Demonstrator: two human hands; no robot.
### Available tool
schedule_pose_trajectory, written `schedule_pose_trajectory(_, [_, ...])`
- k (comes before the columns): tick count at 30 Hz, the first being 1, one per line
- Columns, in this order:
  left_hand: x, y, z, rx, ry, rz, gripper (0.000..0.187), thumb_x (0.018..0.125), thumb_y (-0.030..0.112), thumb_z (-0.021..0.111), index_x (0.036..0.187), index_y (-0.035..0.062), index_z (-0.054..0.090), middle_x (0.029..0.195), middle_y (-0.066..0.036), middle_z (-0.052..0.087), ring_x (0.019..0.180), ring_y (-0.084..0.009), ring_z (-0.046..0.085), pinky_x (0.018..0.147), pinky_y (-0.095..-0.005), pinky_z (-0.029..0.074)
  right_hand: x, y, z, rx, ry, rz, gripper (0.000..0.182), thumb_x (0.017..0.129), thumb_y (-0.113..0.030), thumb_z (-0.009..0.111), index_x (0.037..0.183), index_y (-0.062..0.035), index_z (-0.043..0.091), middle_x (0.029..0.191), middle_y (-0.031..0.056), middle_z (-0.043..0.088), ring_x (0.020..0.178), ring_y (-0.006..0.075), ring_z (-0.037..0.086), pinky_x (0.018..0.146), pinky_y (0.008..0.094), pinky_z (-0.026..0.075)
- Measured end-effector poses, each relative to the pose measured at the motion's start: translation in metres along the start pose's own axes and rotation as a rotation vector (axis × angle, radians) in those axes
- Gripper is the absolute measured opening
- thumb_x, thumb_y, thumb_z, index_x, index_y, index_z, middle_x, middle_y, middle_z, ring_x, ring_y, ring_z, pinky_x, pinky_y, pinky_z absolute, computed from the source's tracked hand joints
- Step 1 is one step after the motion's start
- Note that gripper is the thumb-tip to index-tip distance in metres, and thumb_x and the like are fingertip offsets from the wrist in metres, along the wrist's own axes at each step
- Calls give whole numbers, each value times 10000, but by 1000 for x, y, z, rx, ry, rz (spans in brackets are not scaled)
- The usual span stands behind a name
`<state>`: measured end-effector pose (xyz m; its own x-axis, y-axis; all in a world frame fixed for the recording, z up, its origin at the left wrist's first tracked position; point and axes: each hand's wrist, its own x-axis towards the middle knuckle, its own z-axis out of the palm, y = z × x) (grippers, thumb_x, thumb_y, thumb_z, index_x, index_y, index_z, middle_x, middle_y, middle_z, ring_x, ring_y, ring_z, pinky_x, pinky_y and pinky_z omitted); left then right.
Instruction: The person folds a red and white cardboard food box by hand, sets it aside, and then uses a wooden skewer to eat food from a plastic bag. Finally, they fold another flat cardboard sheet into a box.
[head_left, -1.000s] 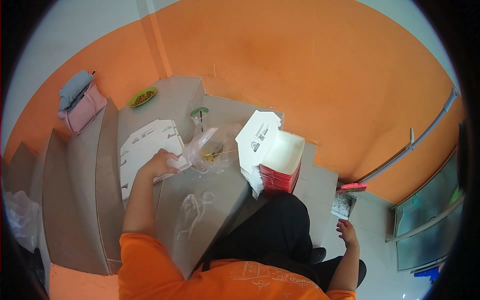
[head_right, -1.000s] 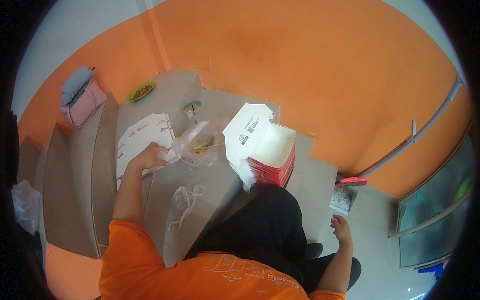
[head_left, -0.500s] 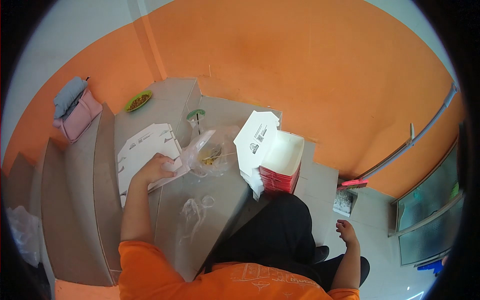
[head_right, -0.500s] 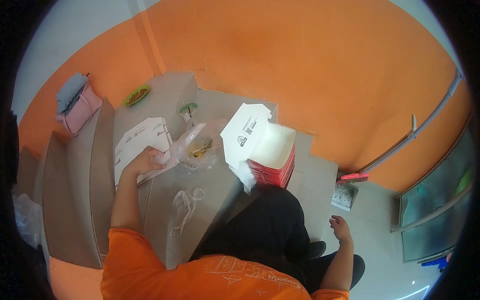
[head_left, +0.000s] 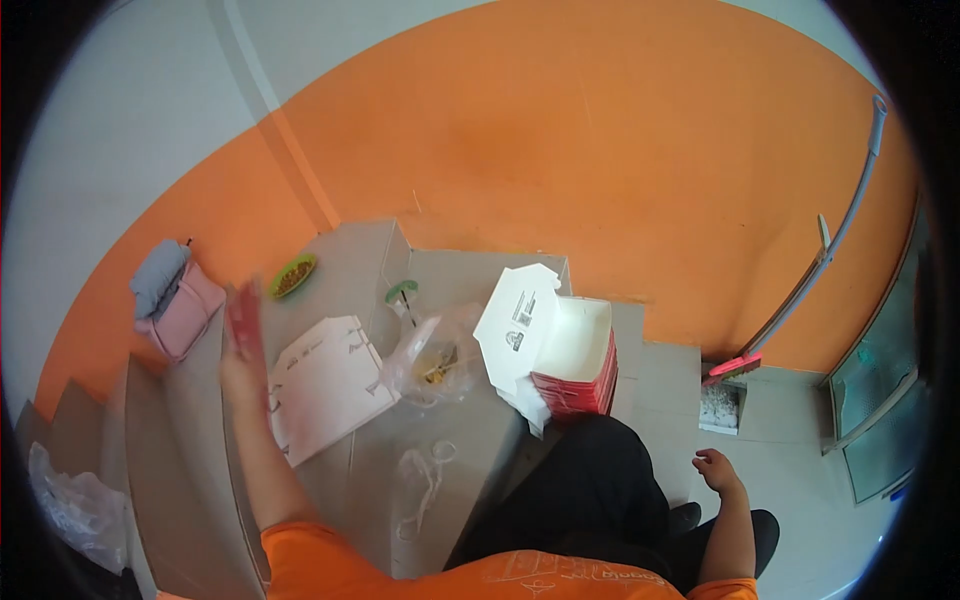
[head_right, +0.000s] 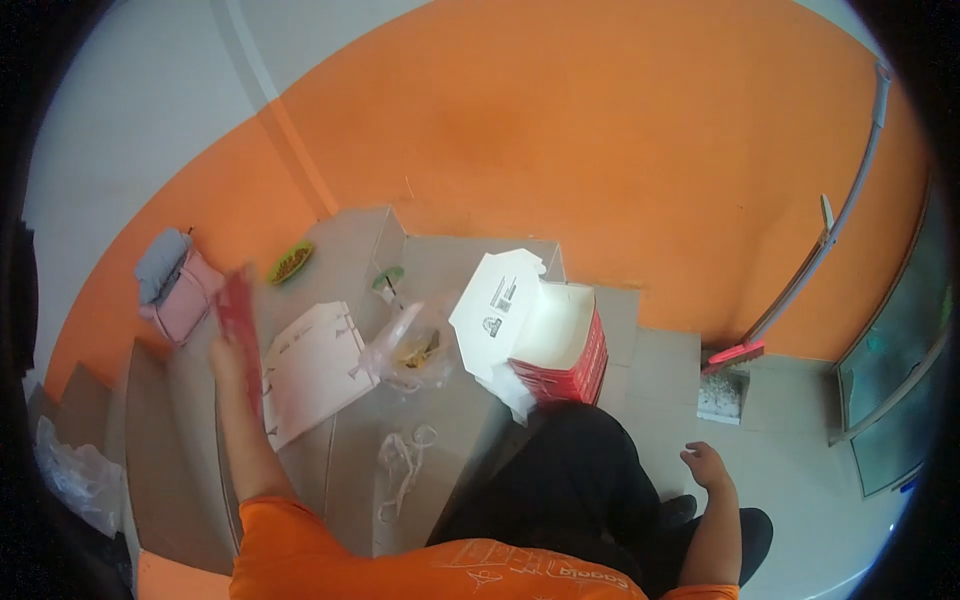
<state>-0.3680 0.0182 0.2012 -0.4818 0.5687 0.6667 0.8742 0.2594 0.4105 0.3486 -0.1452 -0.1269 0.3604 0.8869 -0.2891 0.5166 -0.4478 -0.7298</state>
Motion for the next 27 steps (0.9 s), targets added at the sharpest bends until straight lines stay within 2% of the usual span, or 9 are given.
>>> schedule_pose_trajectory(2, [44, -27, -23, -83, 153, -92, 399, 952, 287, 485, 1178, -38, 533, 905, -257, 639, 824, -380, 638, 710, -391, 496, -2, -3, -2, -48, 6, 25, 413, 844, -283, 628, 1151, -8, 591, 1025, 215, 642, 972, 328, 616, 864, 389, 475])
schedule_pose_trajectory(8, [-64, 200, -101, -649, 415, 785, 318, 915, 203, 560, 1124, -34, 589, 991, -147, 662, 835, -261, 637, 718, -340, 494, -11, -70, 18, 406, 131, -436, 454, 872, -115, 629, 1289, -47, 464, 1109, 123, 569, 940, 193, 593, 826, 320, 493])
schedule_pose_trajectory(10, [-99, 240, -91, -507, 258, 1192, 348, 818, 123, 605, 1141, -8, 602, 1029, -151, 659, 774, -259, 631, 650, -326, 490, -71, -145, 5, 735, -44, -563, 678, 855, -156, 661, 1413, -79, 284, 1353, 143, 405, 1133, 246, 514, 944, 378, 442])
schedule_pose_trajectory(16, [-243, 361, -54, -1235, -256, 2023, 439, 716, 92, 586, 1136, -34, 584, 1083, -135, 644, 617, -209, 564, 568, -310, 479, -224, -215, -43, 961, 442, -817, 1284, 623, -518, 807, 1463, -274, -133, 1542, 100, -71, 1404, 384, 98, 1054, 615, 202])
schedule_pose_trajectory(19, [-329, 372, -85, -1355, -251, 2232, 391, 770, 126, 543, 1127, -27, 584, 1047, -129, 654, 643, -169, 587, 552, -272, 480, -303, -204, -48, 950, 764, -528, 1056, 707, -755, 544, 1473, -319, -37, 1539, 68, 65, 1400, 362, 104, 1027, 640, 248])
schedule_pose_trajectory(22, [-399, 365, -112, -1606, -130, 2504, 399, 744, 142, 537, 1106, -17, 585, 918, -97, 657, 583, -153, 551, 518, -273, 437, -369, -138, -11, 1718, 788, -596, 673, 861, -407, 585, 1417, -164, 294, 1327, 123, 457, 1112, 295, 522, 757, 454, 538])
schedule_pose_trajectory(23, [-416, 356, -125, -1616, -47, 2584, 398, 738, 138, 538, 1102, -17, 586, 938, -101, 655, 604, -145, 555, 527, -262, 430, -386, -140, -7, 1725, 854, -587, 673, 861, -407, 585, 1417, -164, 294, 1327, 123, 457, 1112, 295, 522, 757, 454, 538])
schedule_pose_trajectory(25, [-396, 353, -89, -1663, -17, 2655, 398, 733, 134, 539, 1098, -18, 587, 957, -105, 653, 625, -138, 559, 535, -250, 423, -360, -181, 11, 1467, 1226, 152, 645, 818, -123, 581, 1403, -100, 310, 1198, 125, 522, 962, 243, 597, 639, 339, 554])
schedule_pose_trajectory(27, [-392, 360, -88, -1650, -173, 2696, 425, 728, 130, 550, 1138, 27, 586, 1062, -88, 640, 715, -134, 584, 610, -269, 433, -361, -182, 18, 1483, 1227, 140, 665, 787, -44, 546, 1404, -101, 306, 1151, 123, 529, 944, 236, 599, 615, 326, 553])
